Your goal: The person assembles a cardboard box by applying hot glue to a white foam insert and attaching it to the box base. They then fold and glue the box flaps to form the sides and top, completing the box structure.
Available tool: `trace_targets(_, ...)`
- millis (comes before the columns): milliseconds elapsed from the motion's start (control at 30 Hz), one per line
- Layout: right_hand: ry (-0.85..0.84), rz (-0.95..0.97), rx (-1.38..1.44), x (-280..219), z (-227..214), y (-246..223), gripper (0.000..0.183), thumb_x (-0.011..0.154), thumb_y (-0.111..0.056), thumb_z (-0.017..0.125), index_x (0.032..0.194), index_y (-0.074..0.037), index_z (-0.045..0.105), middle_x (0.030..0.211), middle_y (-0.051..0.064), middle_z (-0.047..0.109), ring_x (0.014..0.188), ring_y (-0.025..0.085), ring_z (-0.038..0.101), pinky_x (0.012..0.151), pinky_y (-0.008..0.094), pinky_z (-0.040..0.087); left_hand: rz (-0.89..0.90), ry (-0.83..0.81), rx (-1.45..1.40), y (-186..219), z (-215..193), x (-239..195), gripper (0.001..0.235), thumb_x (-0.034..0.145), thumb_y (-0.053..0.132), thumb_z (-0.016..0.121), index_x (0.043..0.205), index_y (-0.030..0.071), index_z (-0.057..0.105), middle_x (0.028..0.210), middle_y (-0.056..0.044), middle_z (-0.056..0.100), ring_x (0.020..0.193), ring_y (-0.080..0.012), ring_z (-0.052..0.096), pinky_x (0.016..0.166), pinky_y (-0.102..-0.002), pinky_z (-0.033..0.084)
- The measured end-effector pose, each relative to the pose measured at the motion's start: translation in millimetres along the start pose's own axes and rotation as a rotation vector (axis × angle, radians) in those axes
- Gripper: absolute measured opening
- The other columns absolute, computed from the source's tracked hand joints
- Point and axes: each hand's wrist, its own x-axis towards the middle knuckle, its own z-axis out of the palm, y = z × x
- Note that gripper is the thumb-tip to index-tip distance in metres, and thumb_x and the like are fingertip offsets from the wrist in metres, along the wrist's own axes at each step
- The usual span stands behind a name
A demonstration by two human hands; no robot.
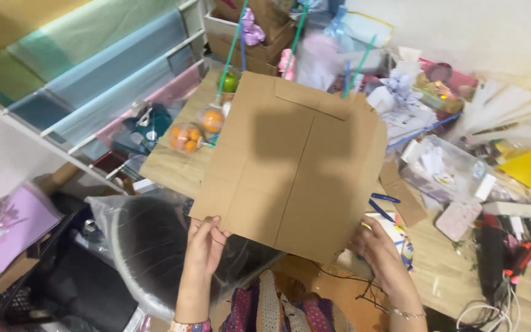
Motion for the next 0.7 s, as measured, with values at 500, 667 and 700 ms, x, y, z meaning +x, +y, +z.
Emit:
trace_targets(500,-0.018,-0.333,-0.295,45,93,-25,0.046,0.092,-0.015,0.071,0.134,0.000,0.060,0.090,0.010,0.065,0.086,0.023,0.064,0.078,0.040,0.053,0.246,-0.111,0.340,82,-13,52,0.039,0.100,0.020,0.057,0.135,0.004,0.054,0.106,-0.016,0.072,0.092,-0.0222,0.073,0.080,-0.040,0.062)
trace_targets(667,0.035,-0.333,-0.031,68,70,1,0.030,0.096,-0.010,0.067,0.124,-0.004,0.063,0.092,0.007,0.070,0.083,0.021,0.070,0.073,0.037,0.059,0.109,-0.128,0.240,68,-15,64,0.050,0.104,0.036,0.048,0.143,0.005,0.046,0.124,-0.018,0.065,0.105,-0.0293,0.069,0.086,-0.048,0.060)
trace_targets(700,0.051,-0.364,-0.051,80,56,8,0.034,0.096,-0.012,0.068,0.128,-0.003,0.062,0.094,0.008,0.070,0.084,0.022,0.069,0.075,0.038,0.058,0.057,-0.162,0.291,63,-24,67,0.051,0.103,0.038,0.049,0.143,0.006,0.049,0.126,-0.016,0.066,0.107,-0.0271,0.068,0.089,-0.048,0.059)
